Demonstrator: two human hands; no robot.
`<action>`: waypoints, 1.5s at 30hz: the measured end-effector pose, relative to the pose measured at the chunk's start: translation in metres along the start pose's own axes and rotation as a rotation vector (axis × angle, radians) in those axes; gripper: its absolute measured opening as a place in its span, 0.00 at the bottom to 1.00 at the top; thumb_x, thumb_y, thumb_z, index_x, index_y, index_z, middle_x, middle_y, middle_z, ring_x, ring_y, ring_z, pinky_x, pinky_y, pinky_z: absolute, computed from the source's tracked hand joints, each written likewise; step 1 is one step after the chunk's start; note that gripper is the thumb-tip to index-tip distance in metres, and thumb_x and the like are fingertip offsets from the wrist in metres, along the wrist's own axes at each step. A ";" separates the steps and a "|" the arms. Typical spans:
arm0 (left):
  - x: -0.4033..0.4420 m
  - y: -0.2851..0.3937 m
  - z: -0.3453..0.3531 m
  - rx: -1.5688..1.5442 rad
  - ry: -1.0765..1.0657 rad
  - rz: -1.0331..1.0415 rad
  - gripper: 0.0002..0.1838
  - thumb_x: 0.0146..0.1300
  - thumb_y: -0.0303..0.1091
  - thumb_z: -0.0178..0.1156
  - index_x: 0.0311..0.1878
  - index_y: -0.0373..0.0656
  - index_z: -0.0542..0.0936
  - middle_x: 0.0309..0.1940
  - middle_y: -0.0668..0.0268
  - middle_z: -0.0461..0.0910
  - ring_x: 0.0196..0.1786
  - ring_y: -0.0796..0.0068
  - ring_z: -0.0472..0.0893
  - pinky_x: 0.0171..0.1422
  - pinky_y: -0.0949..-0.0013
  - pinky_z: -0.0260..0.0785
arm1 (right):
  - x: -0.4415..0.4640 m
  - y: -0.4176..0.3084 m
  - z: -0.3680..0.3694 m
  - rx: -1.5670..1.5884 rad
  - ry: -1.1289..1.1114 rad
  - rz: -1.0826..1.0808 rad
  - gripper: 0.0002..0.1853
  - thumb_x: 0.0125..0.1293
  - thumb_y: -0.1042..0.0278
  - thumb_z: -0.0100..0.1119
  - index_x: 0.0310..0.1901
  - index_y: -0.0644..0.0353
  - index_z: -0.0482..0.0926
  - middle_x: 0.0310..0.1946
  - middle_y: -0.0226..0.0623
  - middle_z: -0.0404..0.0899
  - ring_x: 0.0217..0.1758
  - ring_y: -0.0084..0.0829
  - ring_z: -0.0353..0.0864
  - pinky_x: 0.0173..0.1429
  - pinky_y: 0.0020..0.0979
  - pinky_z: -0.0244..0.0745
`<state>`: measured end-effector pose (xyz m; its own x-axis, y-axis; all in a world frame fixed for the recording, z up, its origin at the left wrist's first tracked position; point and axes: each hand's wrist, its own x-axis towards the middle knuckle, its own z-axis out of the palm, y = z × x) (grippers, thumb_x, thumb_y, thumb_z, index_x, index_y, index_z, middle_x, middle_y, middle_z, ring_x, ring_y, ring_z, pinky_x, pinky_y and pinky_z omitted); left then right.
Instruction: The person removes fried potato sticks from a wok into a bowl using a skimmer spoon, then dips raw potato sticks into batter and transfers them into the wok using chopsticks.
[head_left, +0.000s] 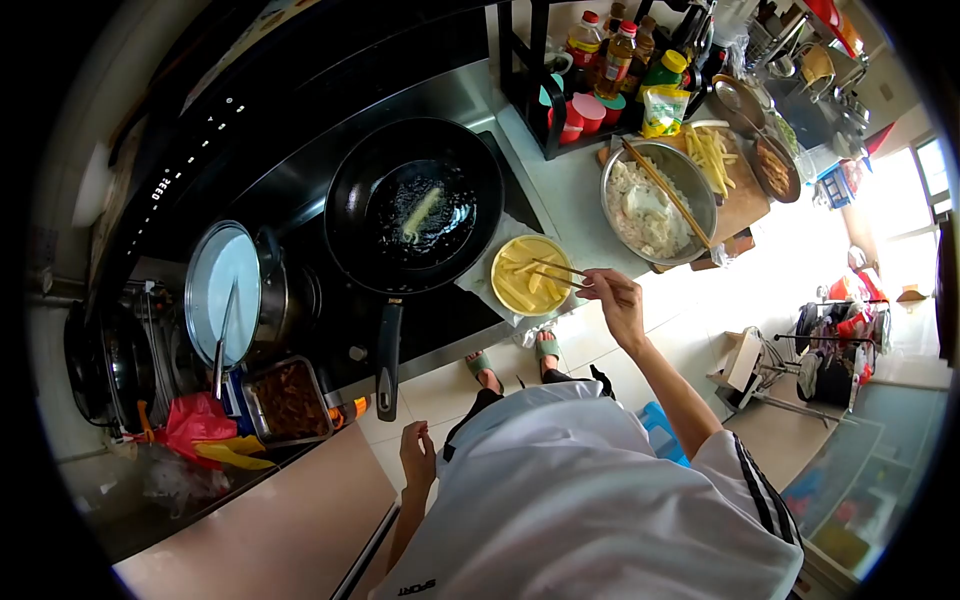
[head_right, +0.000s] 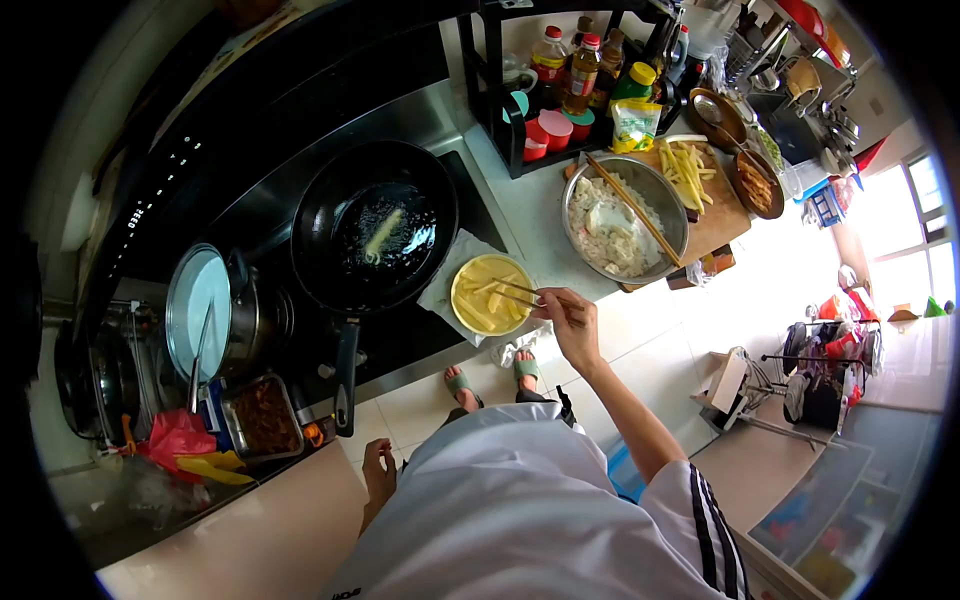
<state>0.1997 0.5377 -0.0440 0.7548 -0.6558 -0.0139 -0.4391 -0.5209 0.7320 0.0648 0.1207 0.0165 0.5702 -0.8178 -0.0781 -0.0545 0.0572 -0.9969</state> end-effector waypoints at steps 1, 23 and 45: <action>0.001 0.000 0.000 -0.004 0.006 0.001 0.09 0.62 0.20 0.51 0.46 0.36 0.72 0.39 0.53 0.75 0.41 0.57 0.77 0.46 0.63 0.70 | 0.003 0.002 0.003 -0.020 -0.005 -0.016 0.11 0.70 0.72 0.48 0.42 0.73 0.76 0.33 0.41 0.80 0.36 0.30 0.84 0.40 0.24 0.78; -0.005 -0.023 0.011 -0.012 -0.007 -0.047 0.11 0.60 0.20 0.51 0.46 0.37 0.73 0.40 0.54 0.76 0.40 0.59 0.78 0.43 0.65 0.73 | -0.022 -0.011 -0.033 0.434 0.325 0.168 0.16 0.71 0.61 0.49 0.40 0.70 0.74 0.32 0.47 0.80 0.34 0.40 0.84 0.44 0.35 0.83; -0.025 -0.027 0.005 -0.010 0.067 -0.093 0.11 0.60 0.20 0.51 0.46 0.37 0.73 0.39 0.55 0.76 0.38 0.60 0.78 0.40 0.65 0.72 | 0.080 -0.045 0.112 0.317 -0.020 -0.048 0.15 0.72 0.65 0.47 0.41 0.72 0.76 0.32 0.42 0.80 0.35 0.33 0.84 0.41 0.26 0.81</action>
<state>0.1904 0.5650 -0.0663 0.8230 -0.5668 -0.0367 -0.3612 -0.5721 0.7363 0.2049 0.1169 0.0540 0.5818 -0.8129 -0.0278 0.2291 0.1965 -0.9534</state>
